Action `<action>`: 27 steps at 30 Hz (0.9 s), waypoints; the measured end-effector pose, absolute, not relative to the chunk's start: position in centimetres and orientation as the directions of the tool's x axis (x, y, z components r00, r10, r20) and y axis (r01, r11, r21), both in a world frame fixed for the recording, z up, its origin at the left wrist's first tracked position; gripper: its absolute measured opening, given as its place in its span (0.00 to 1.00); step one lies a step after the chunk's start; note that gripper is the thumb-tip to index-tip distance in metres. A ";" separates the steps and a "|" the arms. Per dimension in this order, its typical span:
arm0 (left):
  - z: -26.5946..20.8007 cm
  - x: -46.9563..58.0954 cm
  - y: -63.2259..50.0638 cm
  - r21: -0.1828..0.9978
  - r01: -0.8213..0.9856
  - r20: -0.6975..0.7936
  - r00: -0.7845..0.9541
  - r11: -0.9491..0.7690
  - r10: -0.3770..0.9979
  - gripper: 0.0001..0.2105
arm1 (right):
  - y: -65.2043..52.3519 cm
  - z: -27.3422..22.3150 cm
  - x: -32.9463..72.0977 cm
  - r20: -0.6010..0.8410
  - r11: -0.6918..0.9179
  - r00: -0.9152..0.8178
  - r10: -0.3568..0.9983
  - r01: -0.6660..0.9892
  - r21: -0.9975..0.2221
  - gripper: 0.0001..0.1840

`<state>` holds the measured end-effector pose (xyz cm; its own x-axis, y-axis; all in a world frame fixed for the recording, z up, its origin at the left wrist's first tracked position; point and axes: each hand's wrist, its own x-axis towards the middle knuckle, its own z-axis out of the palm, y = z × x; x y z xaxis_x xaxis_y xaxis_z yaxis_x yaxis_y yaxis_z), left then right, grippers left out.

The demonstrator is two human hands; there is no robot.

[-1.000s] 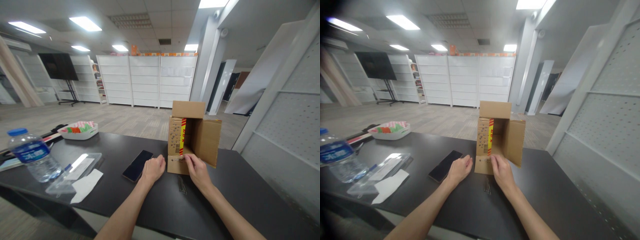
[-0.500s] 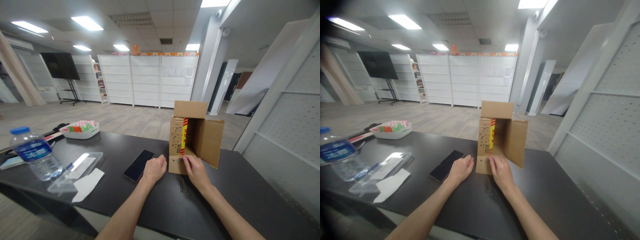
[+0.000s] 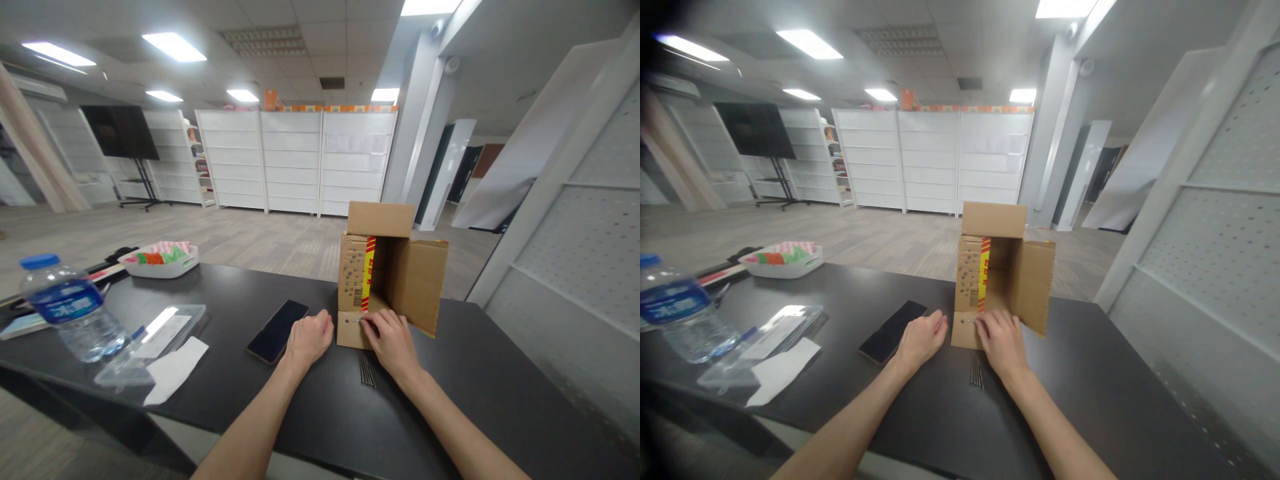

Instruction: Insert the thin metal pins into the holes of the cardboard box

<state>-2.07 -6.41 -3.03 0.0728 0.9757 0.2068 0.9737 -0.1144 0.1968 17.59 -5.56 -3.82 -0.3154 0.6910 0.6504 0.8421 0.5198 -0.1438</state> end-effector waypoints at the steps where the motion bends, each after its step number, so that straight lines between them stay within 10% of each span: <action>1: -3.0 -2.1 -6.4 0.198 0.974 0.208 0.073 -0.115 0.975 0.15 | -5.7 -3.7 17.6 0.645 0.520 -0.313 0.697 0.840 -0.154 0.12; 27: -3.0 -2.0 -6.4 0.200 0.974 0.193 0.066 -0.105 0.979 0.16 | -11.6 -3.5 18.5 0.435 0.686 -0.554 0.709 0.684 -0.247 0.09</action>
<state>-1.99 -6.42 -2.97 0.0662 0.9790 0.1927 0.9742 -0.1052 0.1998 18.55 -11.63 -3.52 -0.5544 0.7095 0.4350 0.6844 0.6861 -0.2467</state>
